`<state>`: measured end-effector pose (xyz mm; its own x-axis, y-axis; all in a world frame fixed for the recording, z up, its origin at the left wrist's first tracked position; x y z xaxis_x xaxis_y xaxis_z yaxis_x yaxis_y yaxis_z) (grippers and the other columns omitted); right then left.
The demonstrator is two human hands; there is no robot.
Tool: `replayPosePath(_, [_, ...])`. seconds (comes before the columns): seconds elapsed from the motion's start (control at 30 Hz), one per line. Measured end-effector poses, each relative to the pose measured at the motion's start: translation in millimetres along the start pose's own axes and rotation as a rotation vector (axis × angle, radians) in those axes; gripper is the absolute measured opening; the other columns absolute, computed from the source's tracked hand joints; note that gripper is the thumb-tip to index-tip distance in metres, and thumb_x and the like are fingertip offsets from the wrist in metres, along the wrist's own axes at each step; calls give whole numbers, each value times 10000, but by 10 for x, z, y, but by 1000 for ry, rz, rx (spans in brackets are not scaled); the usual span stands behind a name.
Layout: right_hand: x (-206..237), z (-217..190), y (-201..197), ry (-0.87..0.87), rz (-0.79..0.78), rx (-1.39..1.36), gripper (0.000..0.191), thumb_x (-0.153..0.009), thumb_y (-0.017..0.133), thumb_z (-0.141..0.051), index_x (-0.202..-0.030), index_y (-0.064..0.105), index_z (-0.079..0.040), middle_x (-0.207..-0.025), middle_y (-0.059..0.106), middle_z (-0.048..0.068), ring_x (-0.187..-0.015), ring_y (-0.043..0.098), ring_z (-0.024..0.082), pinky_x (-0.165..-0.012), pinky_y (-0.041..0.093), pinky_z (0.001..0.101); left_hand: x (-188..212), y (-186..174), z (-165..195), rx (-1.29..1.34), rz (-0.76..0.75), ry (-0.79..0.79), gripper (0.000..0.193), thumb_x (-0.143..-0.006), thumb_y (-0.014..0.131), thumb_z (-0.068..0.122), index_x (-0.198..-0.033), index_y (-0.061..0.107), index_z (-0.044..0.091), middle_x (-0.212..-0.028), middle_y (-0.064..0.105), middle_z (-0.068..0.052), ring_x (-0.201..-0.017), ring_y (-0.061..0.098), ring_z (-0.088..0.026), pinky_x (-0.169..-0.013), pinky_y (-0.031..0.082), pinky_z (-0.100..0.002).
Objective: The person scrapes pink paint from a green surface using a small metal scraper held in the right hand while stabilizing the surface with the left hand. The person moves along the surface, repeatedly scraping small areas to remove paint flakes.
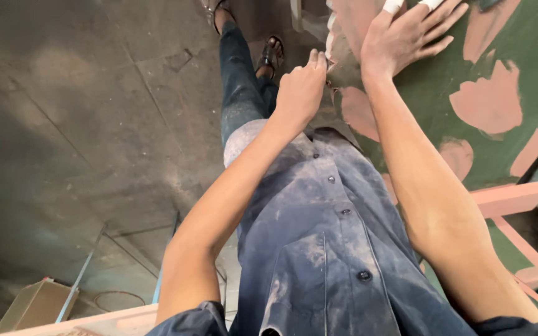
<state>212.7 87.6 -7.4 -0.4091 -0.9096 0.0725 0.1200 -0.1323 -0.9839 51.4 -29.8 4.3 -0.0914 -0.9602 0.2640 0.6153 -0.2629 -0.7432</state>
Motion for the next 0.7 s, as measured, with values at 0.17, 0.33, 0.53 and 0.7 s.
replayPosePath(0.17, [0,32,52,0,34,-90,788,-1165,440,-610,-1697,202,-80,-1773,99,100,-1655,105,331,-1326,130,602,288,-101,-106,87,-50,86,451,-870,566,38,-1315,542,-37,-1317,658,-213,-858,734,-325,-627,582,-447])
replayPosePath(0.33, [-13,34,97,0,8,-61,763,-1162,406,-579,-1709,180,-97,-1796,72,96,-1675,90,334,-1341,126,600,449,-139,-229,114,55,-76,439,-866,547,11,-1301,539,-42,-1275,672,-250,-899,732,-330,-678,590,-434])
replayPosePath(0.53, [-4,28,97,-9,40,-110,783,-1148,421,-565,-1712,166,-87,-1785,75,85,-1667,80,326,-1333,114,613,78,76,-2,40,-21,-82,349,-902,588,40,-1244,587,-29,-1252,693,-206,-886,728,-309,-720,594,-418])
replayPosePath(0.7, [-17,32,87,2,21,-66,772,-1163,428,-589,-1695,209,-74,-1779,82,89,-1663,83,324,-1335,119,603,-106,29,122,-71,81,-45,431,-808,608,55,-1220,618,-69,-1213,696,-229,-838,733,-291,-639,597,-359])
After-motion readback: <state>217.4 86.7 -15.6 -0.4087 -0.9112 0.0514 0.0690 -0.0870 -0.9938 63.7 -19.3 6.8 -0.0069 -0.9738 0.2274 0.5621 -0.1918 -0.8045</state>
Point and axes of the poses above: each hand's wrist, its own x-axis away from the middle knuckle, its own y-axis out of the palm, z = x × y, the point moved 5 cm from there along -x, towards the middle knuckle
